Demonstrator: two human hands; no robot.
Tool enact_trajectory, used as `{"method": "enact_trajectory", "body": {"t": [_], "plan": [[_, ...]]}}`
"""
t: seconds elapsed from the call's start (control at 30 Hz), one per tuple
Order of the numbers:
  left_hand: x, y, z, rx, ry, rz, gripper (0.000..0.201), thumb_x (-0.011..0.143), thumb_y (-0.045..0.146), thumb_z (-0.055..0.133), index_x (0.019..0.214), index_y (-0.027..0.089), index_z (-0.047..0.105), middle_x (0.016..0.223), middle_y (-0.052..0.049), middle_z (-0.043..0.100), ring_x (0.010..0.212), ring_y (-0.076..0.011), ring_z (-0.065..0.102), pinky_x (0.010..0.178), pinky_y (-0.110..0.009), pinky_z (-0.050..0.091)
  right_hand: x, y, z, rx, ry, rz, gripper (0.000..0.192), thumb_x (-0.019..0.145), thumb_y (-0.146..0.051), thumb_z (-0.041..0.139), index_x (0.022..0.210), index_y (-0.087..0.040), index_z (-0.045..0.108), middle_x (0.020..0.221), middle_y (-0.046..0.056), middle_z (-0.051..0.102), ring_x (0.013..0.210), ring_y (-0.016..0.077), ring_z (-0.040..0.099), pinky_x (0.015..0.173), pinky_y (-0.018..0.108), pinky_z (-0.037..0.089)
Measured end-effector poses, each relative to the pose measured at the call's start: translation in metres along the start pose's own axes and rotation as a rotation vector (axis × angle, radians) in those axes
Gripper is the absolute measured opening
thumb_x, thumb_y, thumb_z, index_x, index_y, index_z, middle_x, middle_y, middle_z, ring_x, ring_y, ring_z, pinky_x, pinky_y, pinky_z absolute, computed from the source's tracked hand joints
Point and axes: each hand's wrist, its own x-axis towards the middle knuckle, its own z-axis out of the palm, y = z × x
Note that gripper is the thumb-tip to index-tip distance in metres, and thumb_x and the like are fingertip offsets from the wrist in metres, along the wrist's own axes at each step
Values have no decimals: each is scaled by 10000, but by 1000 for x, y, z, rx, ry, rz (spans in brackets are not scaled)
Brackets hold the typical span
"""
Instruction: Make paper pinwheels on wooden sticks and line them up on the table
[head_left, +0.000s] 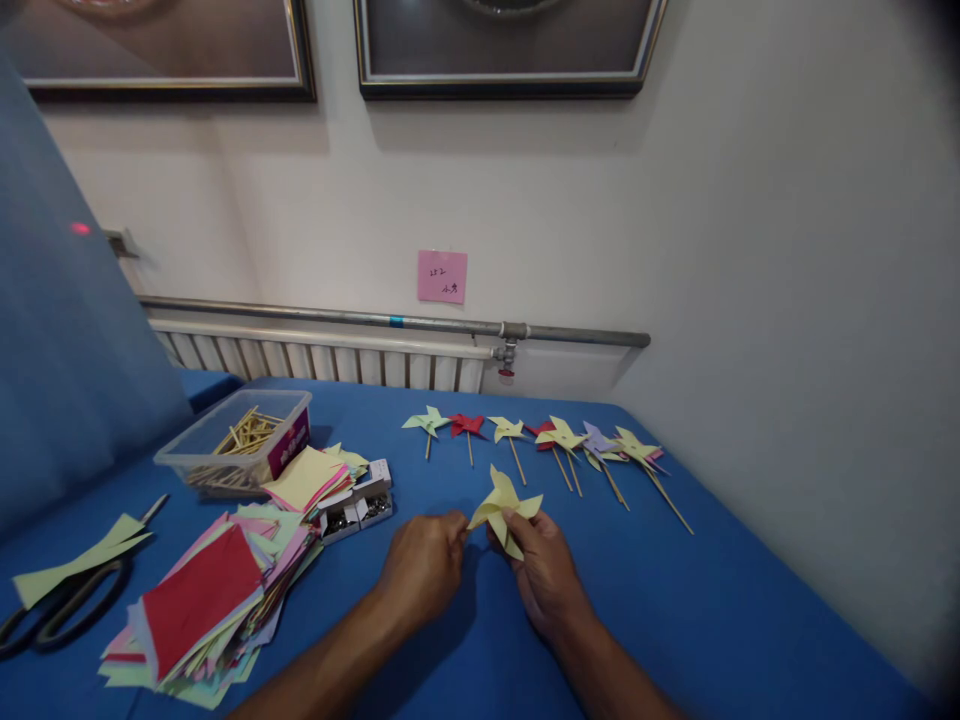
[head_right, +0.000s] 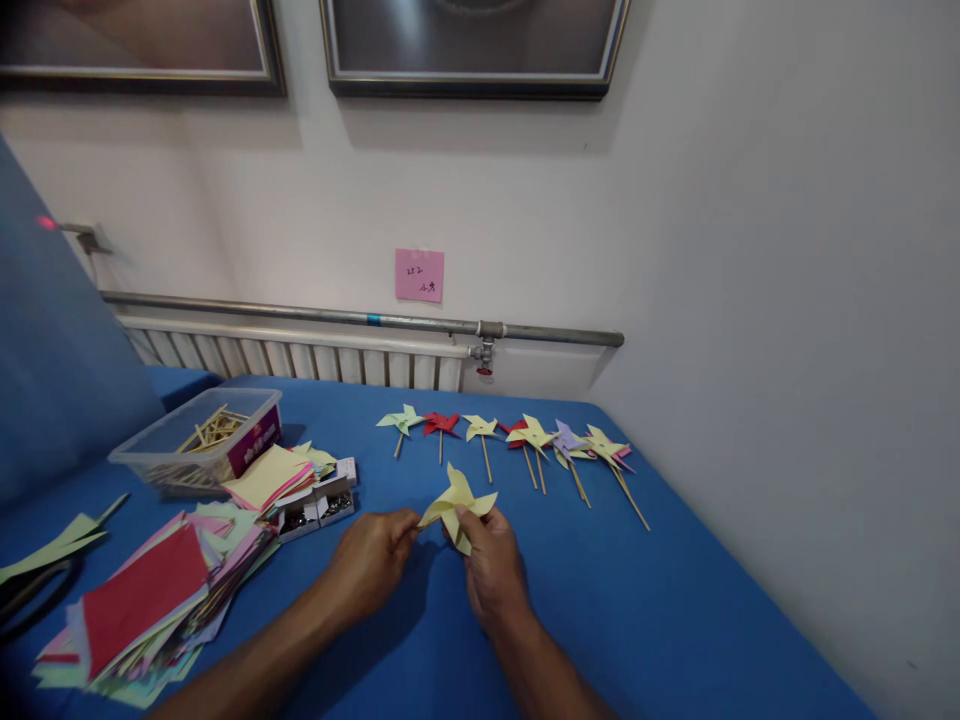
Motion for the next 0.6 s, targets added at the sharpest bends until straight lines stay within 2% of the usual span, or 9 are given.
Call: {"method": "enact_trajectory", "body": {"t": [0.17,0.33,0.6], "plan": [[-1,1,-1,8,6,2,265,1035,168,509,938,222,749,835,-54,782,790,-191,718,659,-304,286,0,-1,1,-18,-15,-9,339,626,-382,975,836,-204,779,716,-2,751,687,215,673,678,318,525],[-1,2,-2,-7,-9,-1,264,1046,182,501,948,217,743,856,-56,793,796,-185,722,657,-305,292,-1,-3,2,-26,-36,-21,337,635,-387,968,840,-198,779,730,18,765,698,234,687,680,329,528],[0,-1,2,-9,2,11,255,1037,171,508,928,206,735,841,-50,787,786,-182,713,662,-300,283,1,-1,1,-17,-9,-14,338,614,-382,976,821,-199,782,699,-3,745,667,212,659,669,319,517]]}}
